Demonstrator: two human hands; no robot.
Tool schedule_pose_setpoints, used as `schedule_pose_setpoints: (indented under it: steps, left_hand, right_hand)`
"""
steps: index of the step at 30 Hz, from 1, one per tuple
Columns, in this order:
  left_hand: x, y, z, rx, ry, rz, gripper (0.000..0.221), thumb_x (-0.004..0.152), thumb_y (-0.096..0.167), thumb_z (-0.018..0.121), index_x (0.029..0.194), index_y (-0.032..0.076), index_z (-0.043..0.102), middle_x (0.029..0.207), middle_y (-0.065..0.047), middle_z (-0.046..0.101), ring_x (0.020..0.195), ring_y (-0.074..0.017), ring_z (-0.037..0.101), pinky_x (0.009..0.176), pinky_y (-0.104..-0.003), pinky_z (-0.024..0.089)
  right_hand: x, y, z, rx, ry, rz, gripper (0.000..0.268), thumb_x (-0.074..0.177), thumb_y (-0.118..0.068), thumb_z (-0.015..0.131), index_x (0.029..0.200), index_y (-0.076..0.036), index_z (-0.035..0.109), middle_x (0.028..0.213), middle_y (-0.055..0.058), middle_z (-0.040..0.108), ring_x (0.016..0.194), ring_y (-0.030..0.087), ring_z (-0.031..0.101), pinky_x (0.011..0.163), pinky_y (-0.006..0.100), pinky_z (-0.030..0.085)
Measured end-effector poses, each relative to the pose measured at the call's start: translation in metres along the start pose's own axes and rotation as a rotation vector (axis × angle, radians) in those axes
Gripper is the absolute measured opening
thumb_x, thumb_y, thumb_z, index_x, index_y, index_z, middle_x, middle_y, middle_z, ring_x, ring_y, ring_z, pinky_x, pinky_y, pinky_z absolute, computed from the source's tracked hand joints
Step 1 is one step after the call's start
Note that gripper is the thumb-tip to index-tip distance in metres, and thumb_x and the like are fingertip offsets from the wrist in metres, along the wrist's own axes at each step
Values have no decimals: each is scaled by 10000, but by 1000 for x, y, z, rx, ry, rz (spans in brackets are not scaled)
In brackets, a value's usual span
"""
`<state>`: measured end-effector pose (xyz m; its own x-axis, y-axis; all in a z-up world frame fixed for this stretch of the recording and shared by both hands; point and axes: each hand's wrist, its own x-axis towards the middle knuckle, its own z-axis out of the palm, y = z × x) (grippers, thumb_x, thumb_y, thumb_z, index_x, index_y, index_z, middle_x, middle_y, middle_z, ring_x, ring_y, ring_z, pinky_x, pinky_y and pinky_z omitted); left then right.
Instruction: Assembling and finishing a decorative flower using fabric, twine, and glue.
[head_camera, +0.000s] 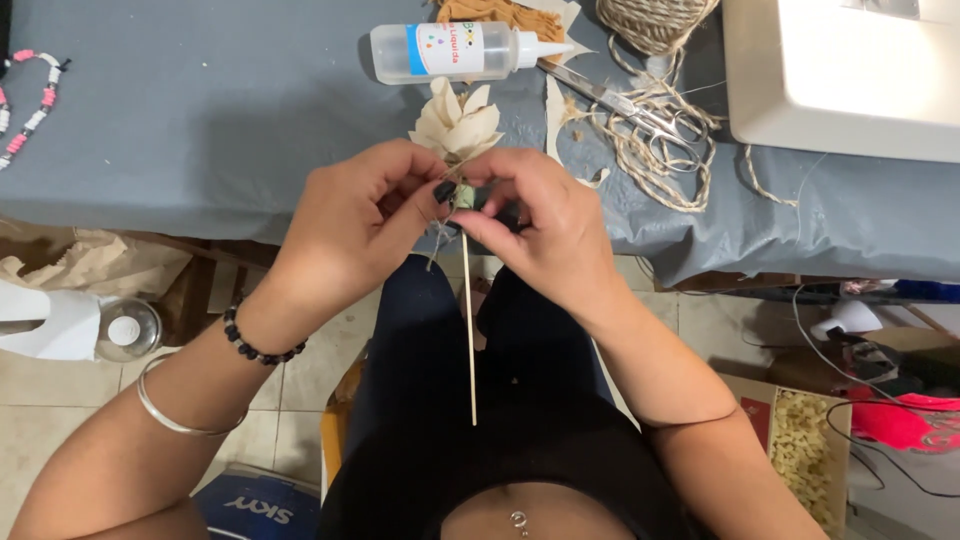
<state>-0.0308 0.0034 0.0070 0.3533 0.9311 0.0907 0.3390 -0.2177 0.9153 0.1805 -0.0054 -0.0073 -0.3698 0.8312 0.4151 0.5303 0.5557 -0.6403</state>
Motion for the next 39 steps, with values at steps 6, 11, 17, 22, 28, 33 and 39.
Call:
schedule_pose_setpoints:
  steps: [6,11,17,22,28,33,39]
  left_hand:
    - [0,-2,3,81,30,77,149,974,162,653,1043,137,783,921,15,762,731,-108,656,639,-260,488]
    - [1,-10,0,89,-18,170,178,996,121,620,1096,99,766,934,-24,740,828,-160,685,710,-287,520]
    - [-3,-11,-3,132,1,117,193,998,168,628,1089,127,794,882,0,756,783,-136,683,657,-274,508]
    - [-16,-16,1,275,93,241,208,978,78,641,1124,96,788,916,-25,765,814,-187,701,669,-320,518]
    - [-30,-30,11,418,237,478,140,1001,-22,720,1099,51,788,927,-75,768,787,-235,708,727,-373,533]
    - [-41,-37,21,574,225,433,404,968,-58,667,1305,161,710,895,-29,709,727,-255,613,767,-395,493]
    - [-62,-41,35,414,256,213,246,998,79,655,1218,146,740,1039,-46,787,865,-207,733,768,-341,549]
  right_hand:
    - [4,-3,2,-101,128,-294,208,992,-193,738,1043,-4,669,987,140,704,781,223,695,715,319,572]
    - [2,1,2,-214,201,-417,113,993,-91,760,1027,-8,692,979,143,734,871,256,757,746,323,619]
    - [-6,6,0,-270,219,-432,117,1032,-3,669,1142,30,694,1015,187,742,853,291,741,730,350,595]
    - [-14,4,-6,-241,166,-330,141,1060,-29,599,1128,22,711,1017,202,673,884,322,713,797,374,598]
    - [-22,3,-12,-325,136,-242,80,1015,18,683,1084,36,719,1020,175,704,895,300,703,818,370,581]
    - [-30,1,-9,-359,7,-167,145,1009,6,700,1153,15,699,1096,172,686,986,312,699,823,403,609]
    - [-37,-14,-9,-290,-37,-85,135,1019,-55,685,1150,-23,690,1086,144,714,945,271,722,818,363,595]
